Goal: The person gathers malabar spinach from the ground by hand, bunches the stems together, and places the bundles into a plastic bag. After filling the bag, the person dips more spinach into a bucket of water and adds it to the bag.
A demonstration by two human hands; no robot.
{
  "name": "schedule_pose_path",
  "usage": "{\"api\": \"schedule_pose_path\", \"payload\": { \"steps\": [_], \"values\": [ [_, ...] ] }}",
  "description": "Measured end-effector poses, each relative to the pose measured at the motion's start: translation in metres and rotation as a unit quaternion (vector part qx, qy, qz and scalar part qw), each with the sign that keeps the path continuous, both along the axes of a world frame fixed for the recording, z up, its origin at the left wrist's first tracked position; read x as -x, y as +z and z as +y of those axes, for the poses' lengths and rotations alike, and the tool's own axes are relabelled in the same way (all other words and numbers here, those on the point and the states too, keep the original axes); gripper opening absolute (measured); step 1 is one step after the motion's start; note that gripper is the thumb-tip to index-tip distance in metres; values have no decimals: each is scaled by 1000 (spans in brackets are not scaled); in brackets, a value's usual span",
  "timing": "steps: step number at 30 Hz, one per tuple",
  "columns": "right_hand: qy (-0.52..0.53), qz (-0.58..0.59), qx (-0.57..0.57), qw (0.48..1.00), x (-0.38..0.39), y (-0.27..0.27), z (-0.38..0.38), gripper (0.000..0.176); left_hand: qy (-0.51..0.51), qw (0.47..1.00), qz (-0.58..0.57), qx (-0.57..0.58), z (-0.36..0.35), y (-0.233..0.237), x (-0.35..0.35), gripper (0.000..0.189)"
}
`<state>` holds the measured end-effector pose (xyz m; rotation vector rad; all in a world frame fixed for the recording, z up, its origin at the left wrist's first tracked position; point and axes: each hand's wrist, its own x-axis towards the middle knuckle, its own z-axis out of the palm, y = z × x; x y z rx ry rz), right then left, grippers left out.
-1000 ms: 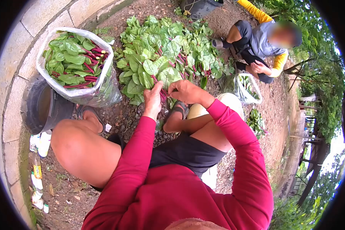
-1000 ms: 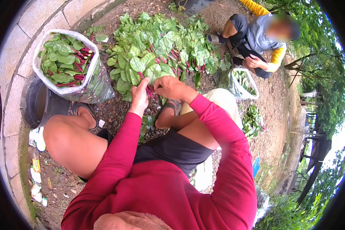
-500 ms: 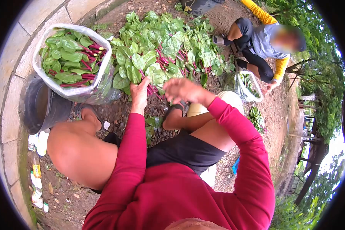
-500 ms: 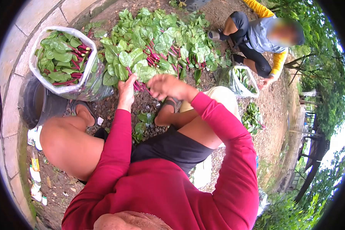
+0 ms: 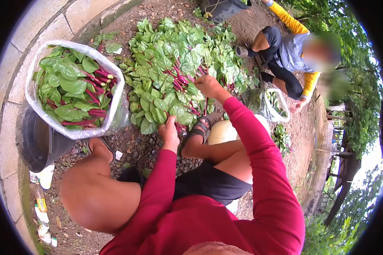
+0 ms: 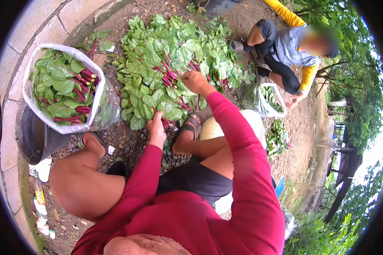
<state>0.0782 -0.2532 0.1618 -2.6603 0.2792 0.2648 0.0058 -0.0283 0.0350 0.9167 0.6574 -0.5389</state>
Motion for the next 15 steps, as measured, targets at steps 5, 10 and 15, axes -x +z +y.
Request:
{"api": "schedule_pose_path", "payload": {
  "steps": [5, 10, 15],
  "values": [
    [-81, 6, 5, 997, -34, -67, -5, 24, 75, 996, -25, 30, -15, -7, 13, 34],
    [-142, 44, -6, 989, -48, -111, -5, 39, 93, 995, 2, 32, -12, 6, 7, 45],
    [-121, 89, 13, 989, -52, -104, 3, 41, 83, 995, 24, 53, -6, 17, 2, 49]
  ]
}}
